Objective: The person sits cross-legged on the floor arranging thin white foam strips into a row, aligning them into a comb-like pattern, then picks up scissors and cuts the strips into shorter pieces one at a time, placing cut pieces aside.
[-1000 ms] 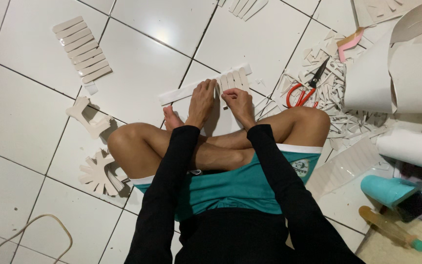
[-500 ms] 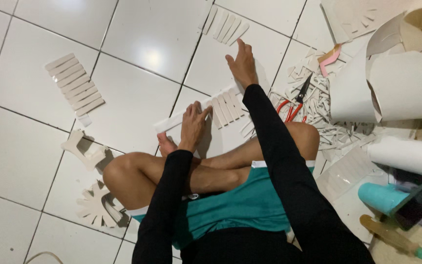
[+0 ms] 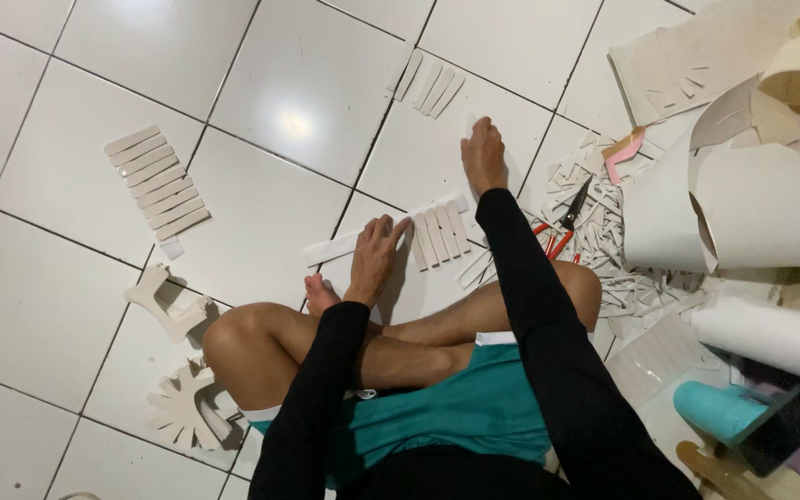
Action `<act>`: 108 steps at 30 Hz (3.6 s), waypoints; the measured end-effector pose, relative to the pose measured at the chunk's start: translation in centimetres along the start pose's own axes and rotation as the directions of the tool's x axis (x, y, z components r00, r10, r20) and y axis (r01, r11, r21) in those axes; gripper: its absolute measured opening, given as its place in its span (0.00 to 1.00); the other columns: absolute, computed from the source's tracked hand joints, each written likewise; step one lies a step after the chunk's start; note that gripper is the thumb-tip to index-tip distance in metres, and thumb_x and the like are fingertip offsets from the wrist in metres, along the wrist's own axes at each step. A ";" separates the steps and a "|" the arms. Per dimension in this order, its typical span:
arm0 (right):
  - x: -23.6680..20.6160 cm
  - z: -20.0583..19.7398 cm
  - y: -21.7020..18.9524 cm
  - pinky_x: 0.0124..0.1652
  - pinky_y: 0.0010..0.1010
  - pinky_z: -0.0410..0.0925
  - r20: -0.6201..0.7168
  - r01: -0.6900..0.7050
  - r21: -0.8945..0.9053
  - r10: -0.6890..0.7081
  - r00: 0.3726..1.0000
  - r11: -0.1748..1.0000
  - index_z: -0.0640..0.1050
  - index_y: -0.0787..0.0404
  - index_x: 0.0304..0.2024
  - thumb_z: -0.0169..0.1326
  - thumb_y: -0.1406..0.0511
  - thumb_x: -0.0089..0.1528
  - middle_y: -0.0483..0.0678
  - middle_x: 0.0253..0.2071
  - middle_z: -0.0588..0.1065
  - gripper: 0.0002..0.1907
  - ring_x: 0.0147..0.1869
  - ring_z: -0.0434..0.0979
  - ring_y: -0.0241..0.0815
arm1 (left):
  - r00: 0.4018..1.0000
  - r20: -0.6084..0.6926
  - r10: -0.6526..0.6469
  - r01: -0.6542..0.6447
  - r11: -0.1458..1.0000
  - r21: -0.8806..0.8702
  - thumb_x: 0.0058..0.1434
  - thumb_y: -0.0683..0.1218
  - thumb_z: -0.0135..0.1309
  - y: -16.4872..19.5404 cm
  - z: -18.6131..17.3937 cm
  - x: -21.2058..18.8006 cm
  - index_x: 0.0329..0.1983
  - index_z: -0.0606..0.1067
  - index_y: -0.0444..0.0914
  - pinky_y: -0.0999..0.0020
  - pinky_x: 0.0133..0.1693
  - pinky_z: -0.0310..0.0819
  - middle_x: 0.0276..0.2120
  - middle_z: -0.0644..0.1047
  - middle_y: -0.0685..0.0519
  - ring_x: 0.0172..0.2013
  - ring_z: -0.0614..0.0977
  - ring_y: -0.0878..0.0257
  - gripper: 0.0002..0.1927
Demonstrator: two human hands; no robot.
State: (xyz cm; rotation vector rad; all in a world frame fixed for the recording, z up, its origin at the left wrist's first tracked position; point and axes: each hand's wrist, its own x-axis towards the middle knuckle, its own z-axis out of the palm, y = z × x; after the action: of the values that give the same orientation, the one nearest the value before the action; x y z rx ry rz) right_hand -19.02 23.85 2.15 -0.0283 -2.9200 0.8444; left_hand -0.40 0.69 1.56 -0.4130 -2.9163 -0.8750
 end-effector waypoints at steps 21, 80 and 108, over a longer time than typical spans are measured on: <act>-19.2 -1.5 -5.9 0.32 0.23 0.74 0.391 -0.412 0.645 0.186 0.902 0.643 0.76 0.64 0.47 0.62 0.66 0.61 0.48 0.35 0.81 0.14 0.35 0.80 0.32 | 0.993 -0.103 0.053 -0.063 0.993 -0.097 0.58 0.33 0.48 -1.3 0.8 -0.6 0.57 0.73 0.36 0.56 0.56 0.70 0.54 0.73 0.43 0.55 0.73 0.46 0.22; -1.3 -2.0 2.8 0.34 0.33 0.74 0.001 -0.146 0.157 0.147 0.989 0.977 0.81 0.67 0.38 0.61 0.66 0.61 0.53 0.31 0.81 0.09 0.32 0.83 0.45 | 0.982 -0.190 0.003 0.007 0.999 0.052 0.63 0.38 0.52 -0.9 -0.6 1.2 0.47 0.74 0.36 0.56 0.53 0.71 0.50 0.73 0.45 0.52 0.74 0.48 0.09; -16.9 0.4 -9.3 0.36 0.26 0.75 0.348 -0.395 0.399 0.262 0.900 0.828 0.84 0.61 0.43 0.62 0.59 0.62 0.47 0.35 0.84 0.13 0.37 0.84 0.35 | 0.977 -0.196 -0.080 0.064 0.994 -0.085 0.60 0.35 0.51 -2.5 1.1 0.6 0.50 0.75 0.34 0.57 0.55 0.72 0.52 0.76 0.46 0.55 0.76 0.48 0.14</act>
State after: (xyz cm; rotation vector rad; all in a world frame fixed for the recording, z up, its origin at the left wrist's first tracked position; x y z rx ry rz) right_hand -2.18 15.01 5.20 -0.4283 -2.9118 1.7171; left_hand -1.61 -0.58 -0.55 -0.2106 -2.7357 -0.9813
